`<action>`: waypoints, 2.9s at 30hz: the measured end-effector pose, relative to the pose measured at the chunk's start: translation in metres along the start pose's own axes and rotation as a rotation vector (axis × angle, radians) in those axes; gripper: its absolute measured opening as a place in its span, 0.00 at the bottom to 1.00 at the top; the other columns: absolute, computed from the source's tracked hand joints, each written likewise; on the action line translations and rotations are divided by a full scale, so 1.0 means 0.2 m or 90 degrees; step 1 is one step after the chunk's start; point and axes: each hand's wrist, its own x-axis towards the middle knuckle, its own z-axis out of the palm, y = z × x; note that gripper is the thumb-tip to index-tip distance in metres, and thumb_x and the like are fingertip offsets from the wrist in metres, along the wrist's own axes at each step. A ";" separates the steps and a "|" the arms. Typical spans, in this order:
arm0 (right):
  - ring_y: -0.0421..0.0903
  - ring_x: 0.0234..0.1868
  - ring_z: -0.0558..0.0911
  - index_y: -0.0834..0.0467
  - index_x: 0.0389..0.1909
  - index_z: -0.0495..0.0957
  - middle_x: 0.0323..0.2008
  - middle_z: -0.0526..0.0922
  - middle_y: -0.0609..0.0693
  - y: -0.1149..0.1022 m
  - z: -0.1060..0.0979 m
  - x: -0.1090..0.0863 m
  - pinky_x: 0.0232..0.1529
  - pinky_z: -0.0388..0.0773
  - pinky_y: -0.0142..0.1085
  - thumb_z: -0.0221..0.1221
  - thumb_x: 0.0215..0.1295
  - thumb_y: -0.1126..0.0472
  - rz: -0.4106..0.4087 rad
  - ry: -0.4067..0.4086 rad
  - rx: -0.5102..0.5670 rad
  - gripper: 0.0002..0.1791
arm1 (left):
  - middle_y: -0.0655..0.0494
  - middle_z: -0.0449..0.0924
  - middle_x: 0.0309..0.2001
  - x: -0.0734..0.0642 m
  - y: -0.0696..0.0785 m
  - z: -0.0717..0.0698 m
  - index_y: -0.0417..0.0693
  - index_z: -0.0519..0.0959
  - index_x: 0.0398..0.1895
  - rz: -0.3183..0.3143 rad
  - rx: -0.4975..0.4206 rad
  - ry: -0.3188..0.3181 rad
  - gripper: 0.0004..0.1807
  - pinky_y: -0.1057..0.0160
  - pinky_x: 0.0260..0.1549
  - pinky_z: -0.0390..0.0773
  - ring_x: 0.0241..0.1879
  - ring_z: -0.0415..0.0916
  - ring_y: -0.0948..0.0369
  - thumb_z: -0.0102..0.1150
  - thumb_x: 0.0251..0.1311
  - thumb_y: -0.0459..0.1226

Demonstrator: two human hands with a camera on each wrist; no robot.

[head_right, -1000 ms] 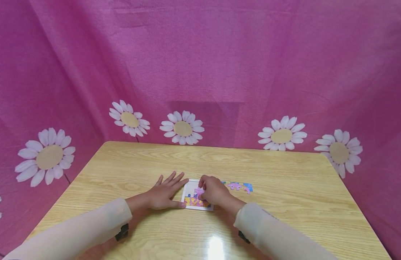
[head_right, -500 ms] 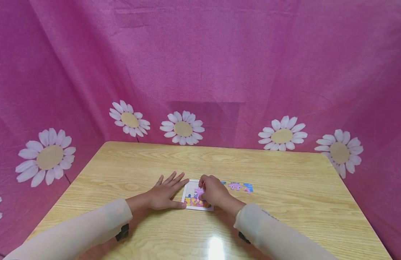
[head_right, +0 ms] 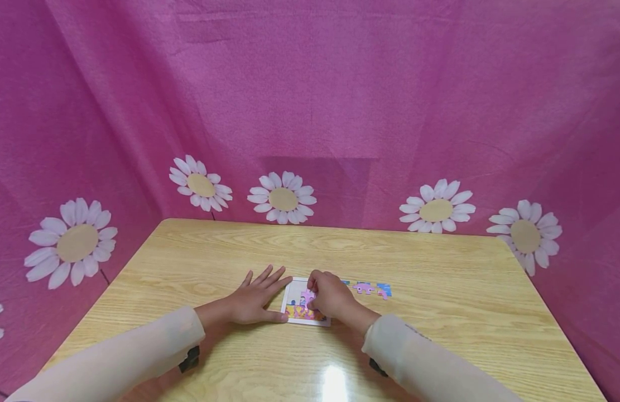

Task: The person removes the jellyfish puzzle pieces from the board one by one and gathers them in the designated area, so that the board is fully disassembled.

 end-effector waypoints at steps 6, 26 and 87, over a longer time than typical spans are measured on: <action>0.43 0.32 0.74 0.58 0.36 0.76 0.31 0.77 0.49 0.02 0.01 0.00 0.38 0.73 0.38 0.76 0.52 0.72 -0.008 0.005 0.023 0.19 | 0.54 0.39 0.85 0.00 0.00 0.00 0.60 0.50 0.85 0.000 -0.001 -0.002 0.51 0.27 0.72 0.36 0.83 0.32 0.46 0.54 0.65 0.69; 0.42 0.33 0.73 0.58 0.41 0.81 0.33 0.78 0.47 0.02 0.01 0.00 0.40 0.72 0.37 0.76 0.54 0.70 0.015 -0.004 0.048 0.17 | 0.54 0.39 0.85 0.01 0.00 0.00 0.61 0.50 0.85 -0.004 0.003 -0.004 0.51 0.28 0.72 0.36 0.83 0.32 0.46 0.53 0.65 0.69; 0.41 0.22 0.72 0.58 0.44 0.78 0.26 0.82 0.50 0.19 -0.13 -0.13 0.24 0.68 0.33 0.63 0.68 0.71 0.015 0.007 0.186 0.08 | 0.55 0.38 0.85 0.01 -0.01 0.01 0.62 0.49 0.85 -0.003 -0.012 -0.004 0.51 0.29 0.73 0.34 0.83 0.31 0.47 0.53 0.64 0.70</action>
